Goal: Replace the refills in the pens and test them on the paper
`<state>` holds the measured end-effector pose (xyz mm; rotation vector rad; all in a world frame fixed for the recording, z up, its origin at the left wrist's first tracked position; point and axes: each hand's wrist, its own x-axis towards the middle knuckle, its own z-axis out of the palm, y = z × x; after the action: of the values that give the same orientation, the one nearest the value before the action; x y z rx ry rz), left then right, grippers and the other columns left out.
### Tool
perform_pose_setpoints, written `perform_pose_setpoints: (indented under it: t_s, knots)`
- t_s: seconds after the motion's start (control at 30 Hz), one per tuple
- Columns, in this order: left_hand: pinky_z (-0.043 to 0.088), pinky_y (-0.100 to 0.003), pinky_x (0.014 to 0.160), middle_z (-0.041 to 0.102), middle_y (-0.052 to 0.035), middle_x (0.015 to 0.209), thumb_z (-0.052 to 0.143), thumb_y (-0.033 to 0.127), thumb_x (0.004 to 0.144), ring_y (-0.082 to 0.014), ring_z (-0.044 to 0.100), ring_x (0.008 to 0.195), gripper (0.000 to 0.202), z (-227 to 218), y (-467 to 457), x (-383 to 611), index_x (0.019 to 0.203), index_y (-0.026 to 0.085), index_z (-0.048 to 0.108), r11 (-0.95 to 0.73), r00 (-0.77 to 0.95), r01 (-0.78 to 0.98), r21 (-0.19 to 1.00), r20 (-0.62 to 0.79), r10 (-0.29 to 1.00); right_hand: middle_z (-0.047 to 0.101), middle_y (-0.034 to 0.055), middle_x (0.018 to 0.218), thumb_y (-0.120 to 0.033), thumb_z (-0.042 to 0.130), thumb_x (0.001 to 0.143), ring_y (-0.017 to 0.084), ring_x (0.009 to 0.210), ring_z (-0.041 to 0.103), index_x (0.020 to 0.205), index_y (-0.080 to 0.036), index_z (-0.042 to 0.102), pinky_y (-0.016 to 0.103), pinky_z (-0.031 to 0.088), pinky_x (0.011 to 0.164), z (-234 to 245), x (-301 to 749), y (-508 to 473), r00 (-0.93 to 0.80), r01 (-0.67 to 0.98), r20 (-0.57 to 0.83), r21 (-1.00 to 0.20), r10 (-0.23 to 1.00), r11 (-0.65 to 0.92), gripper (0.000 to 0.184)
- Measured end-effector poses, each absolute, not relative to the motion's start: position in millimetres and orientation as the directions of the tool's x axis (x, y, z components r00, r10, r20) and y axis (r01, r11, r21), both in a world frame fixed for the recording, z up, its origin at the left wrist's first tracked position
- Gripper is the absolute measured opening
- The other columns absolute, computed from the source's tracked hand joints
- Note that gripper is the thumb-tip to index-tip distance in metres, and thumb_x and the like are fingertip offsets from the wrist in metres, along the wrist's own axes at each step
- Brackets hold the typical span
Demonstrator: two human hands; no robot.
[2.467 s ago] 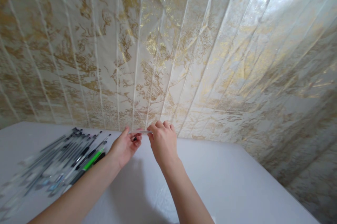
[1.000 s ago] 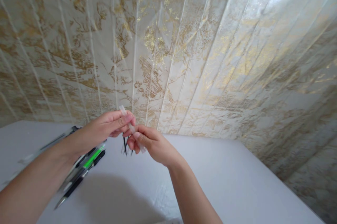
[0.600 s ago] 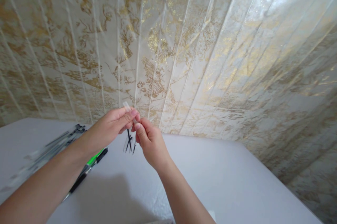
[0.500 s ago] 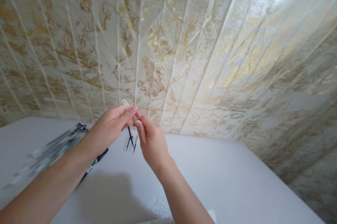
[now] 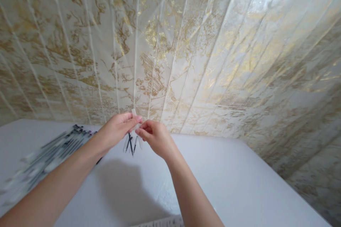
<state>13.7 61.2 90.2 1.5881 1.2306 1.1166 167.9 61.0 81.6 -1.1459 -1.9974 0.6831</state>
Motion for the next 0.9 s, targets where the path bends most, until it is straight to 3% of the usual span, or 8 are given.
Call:
perform_pose_setpoints:
  t_s: [0.07,0.13,0.3,0.47,0.63,0.9]
  knots:
    - [0.018,-0.018,0.041,0.032,0.0087,0.053,0.056,0.052,0.073,-0.0069,0.024,0.044,0.035,83.6,67.4,12.9,0.073,0.018,0.049,-0.118,0.108,0.235,0.965,0.094,0.990,0.061,-0.0024,0.061,-0.031,0.056,0.082,0.008,0.054,0.052,0.076,-0.017,0.064,0.018,0.035,0.053,66.7,169.2,73.6,-0.326,0.614,0.164,-0.712,0.931,0.340,0.018]
    - [0.017,-0.018,0.041,0.032,0.0095,0.052,0.053,0.045,0.073,-0.0068,0.022,0.042,0.029,79.1,74.1,6.7,0.083,0.018,0.048,-0.045,0.062,0.219,0.975,0.032,0.998,0.065,0.0004,0.062,-0.028,0.055,0.080,0.011,0.058,0.057,0.073,-0.017,0.066,0.019,0.038,0.056,49.2,170.3,86.2,-0.219,0.778,0.032,-0.597,0.975,0.194,0.017]
    - [0.012,-0.017,0.040,0.037,0.0096,0.048,0.044,0.026,0.071,-0.0074,0.019,0.038,0.028,63.2,91.1,-10.5,0.097,0.018,0.042,0.116,-0.002,0.291,0.950,-0.120,0.993,0.071,0.0158,0.083,-0.024,0.052,0.078,0.025,0.080,0.066,0.080,-0.014,0.071,0.030,0.044,0.066,8.2,163.3,104.0,-0.030,0.904,-0.001,-0.427,1.000,0.026,0.021]
    - [0.010,-0.018,0.038,0.047,0.0046,0.046,0.042,0.026,0.073,-0.0074,0.019,0.035,0.019,34.6,103.6,-19.3,0.090,0.018,0.041,0.217,0.055,0.375,0.901,-0.255,0.965,0.070,0.0186,0.094,-0.037,0.040,0.088,0.029,0.089,0.065,0.092,-0.014,0.069,0.036,0.045,0.073,-4.1,153.1,103.6,-0.030,0.934,0.047,-0.354,0.998,0.044,0.037]
    - [0.009,-0.018,0.037,0.048,0.0033,0.044,0.042,0.026,0.073,-0.0064,0.017,0.033,0.007,18.6,109.3,-24.8,0.075,0.020,0.040,0.229,0.085,0.400,0.887,-0.285,0.955,0.070,0.0169,0.098,-0.039,0.048,0.083,0.028,0.093,0.065,0.104,-0.015,0.065,0.036,0.045,0.075,-2.6,152.9,102.8,-0.078,0.938,0.036,-0.335,0.996,0.085,0.036]
    - [0.008,-0.018,0.035,0.047,0.0028,0.041,0.049,0.034,0.067,-0.0061,0.019,0.031,0.018,0.2,117.9,-23.4,0.061,0.022,0.038,0.224,0.114,0.428,0.876,-0.298,0.948,0.071,0.0119,0.098,-0.034,0.043,0.085,0.024,0.095,0.065,0.106,-0.020,0.066,0.032,0.044,0.075,-5.5,144.8,100.1,-0.133,0.916,0.009,-0.380,0.991,0.126,0.034]
